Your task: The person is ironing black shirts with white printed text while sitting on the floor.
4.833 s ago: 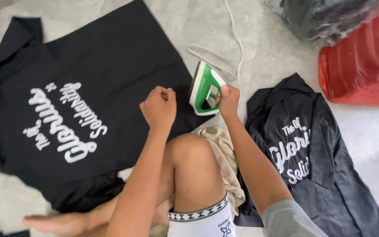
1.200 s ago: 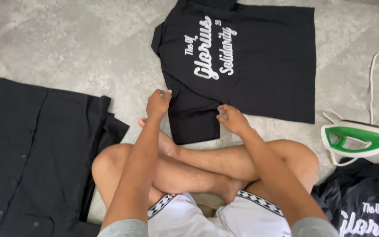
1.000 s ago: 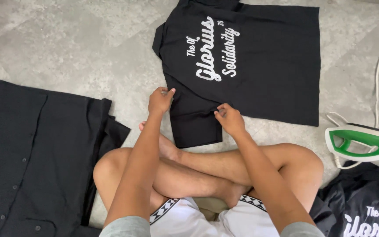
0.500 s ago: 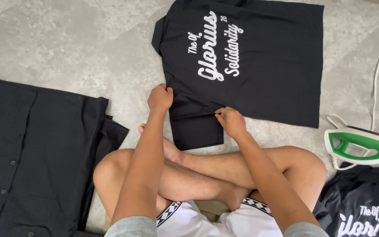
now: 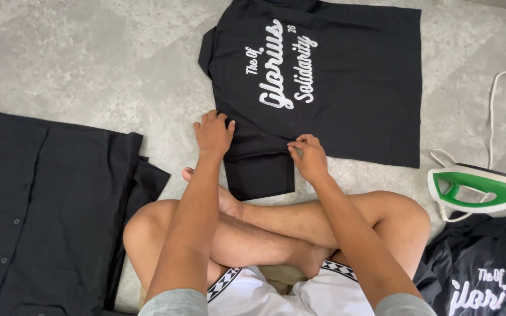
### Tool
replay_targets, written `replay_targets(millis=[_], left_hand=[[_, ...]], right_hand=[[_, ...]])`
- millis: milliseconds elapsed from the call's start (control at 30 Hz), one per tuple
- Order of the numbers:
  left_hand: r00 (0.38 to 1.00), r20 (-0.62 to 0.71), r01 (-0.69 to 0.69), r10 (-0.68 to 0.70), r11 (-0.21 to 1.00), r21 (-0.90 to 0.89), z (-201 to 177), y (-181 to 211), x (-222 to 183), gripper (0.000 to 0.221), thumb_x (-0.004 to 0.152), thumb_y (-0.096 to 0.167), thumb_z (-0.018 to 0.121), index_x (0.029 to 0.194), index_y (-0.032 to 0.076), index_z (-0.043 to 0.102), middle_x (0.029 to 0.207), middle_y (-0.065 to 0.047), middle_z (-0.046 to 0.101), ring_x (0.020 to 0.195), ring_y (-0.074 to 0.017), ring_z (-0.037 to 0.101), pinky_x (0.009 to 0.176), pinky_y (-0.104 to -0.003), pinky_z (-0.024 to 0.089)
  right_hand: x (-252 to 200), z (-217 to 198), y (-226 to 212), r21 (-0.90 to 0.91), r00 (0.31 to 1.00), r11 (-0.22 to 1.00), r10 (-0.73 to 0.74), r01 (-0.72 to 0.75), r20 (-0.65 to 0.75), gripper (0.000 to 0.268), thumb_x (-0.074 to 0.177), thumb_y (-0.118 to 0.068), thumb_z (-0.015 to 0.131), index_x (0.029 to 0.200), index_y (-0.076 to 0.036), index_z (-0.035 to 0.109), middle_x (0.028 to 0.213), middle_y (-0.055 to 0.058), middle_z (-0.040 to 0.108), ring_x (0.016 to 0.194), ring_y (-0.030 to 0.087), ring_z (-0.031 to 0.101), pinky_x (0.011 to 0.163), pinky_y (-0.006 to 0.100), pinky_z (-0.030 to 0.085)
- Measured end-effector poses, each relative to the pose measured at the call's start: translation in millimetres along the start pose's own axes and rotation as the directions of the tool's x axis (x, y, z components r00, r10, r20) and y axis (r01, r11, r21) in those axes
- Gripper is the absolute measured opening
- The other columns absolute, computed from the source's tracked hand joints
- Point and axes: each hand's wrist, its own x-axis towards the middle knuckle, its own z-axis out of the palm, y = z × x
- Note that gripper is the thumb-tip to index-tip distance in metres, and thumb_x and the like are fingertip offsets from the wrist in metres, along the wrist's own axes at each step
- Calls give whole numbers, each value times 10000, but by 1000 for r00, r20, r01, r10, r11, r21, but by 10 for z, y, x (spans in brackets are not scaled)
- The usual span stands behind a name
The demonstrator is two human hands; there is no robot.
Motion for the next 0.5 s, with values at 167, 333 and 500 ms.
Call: replay_targets(millis=[167, 333, 500], left_hand=[[996, 57, -78, 74, 994, 77, -272, 96, -138, 397, 947, 310, 451, 1303, 135, 459, 1423, -63, 353, 1300, -198, 314, 1030, -446, 234], [980, 176, -108, 94, 992, 71, -137, 66, -145, 453, 970, 215, 354, 1418, 155, 326, 1511, -9, 220, 1375, -179, 219, 1086, -491, 178], [985, 165, 48, -55, 998, 43, -134, 107, -131, 495, 906, 277, 417, 1389, 179, 375, 1490, -43, 264, 1359, -209, 258, 1076, -532, 152]], right_hand=[[-5, -152, -75, -115, 999, 993, 27, -31, -33, 269, 961, -259, 475, 1193, -196, 594, 1212, 42, 520, 1172, 200, 475, 921, 337, 402], [42, 44, -3, -225, 996, 974, 34, -15, 80, 386, 996, -345, 362, 1320, -183, 494, 1346, 50, 485, 1266, 198, 418, 1004, 374, 332], [64, 113, 34, -272, 986, 956, 139, -111, 87, 436, 996, -407, 302, 1311, -181, 502, 1401, 27, 430, 1294, 171, 388, 1069, 440, 207]])
